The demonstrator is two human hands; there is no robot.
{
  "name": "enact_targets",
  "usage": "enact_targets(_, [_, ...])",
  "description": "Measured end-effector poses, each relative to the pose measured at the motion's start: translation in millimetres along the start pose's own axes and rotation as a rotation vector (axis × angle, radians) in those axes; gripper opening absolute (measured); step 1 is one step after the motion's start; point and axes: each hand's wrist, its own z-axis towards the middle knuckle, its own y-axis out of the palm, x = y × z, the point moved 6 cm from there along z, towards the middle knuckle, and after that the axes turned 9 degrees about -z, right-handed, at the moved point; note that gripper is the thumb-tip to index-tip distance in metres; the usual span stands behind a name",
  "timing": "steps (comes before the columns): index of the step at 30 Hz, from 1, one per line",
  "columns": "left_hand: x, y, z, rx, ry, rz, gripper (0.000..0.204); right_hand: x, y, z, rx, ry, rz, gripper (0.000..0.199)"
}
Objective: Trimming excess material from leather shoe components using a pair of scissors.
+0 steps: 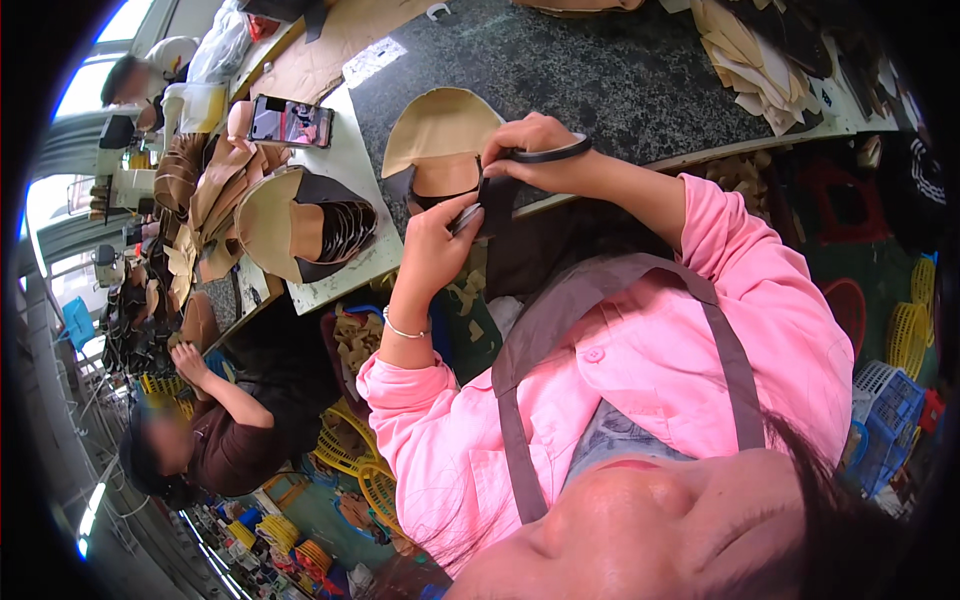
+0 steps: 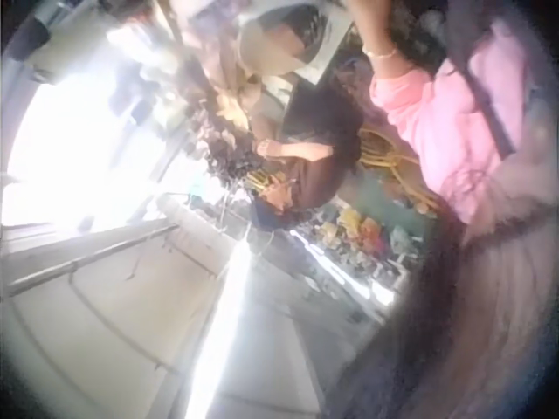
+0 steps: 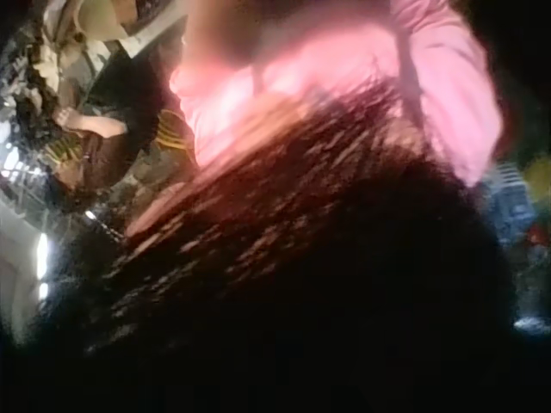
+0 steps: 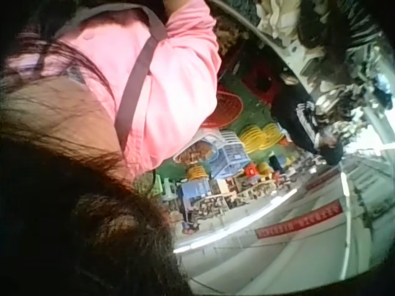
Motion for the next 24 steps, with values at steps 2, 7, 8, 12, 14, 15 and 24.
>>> enact_targets(2, [-4,3,-5,0.052,-0.021,0.026,0.027,-3,11,-3,-0.036,-0.002,0.003,0.013])
enact_targets(7, [0,13,-15,0.053,-0.125,0.147,0.028,3,10,1,-0.115,-0.018,0.064,0.015])
enact_targets(8, [-1,15,-17,0.084,-0.095,0.079,0.029,5,8,3,-0.141,-0.004,0.054,0.016])
enact_targets(12, [-15,22,-28,0.105,-0.129,-0.101,0.033,1,19,5,-0.155,0.001,0.012,0.014])
enact_targets(14, [-38,30,-35,0.132,-0.016,-0.233,0.038,-6,30,4,-0.227,-0.038,-0.036,0.011])
enact_targets(15, [-39,32,-34,0.130,-0.015,-0.234,0.038,-5,32,4,-0.226,-0.035,-0.038,0.011])
enact_targets(24, [30,6,-40,0.131,-0.019,0.180,0.052,-6,24,-1,-0.283,-0.059,-0.136,0.018])
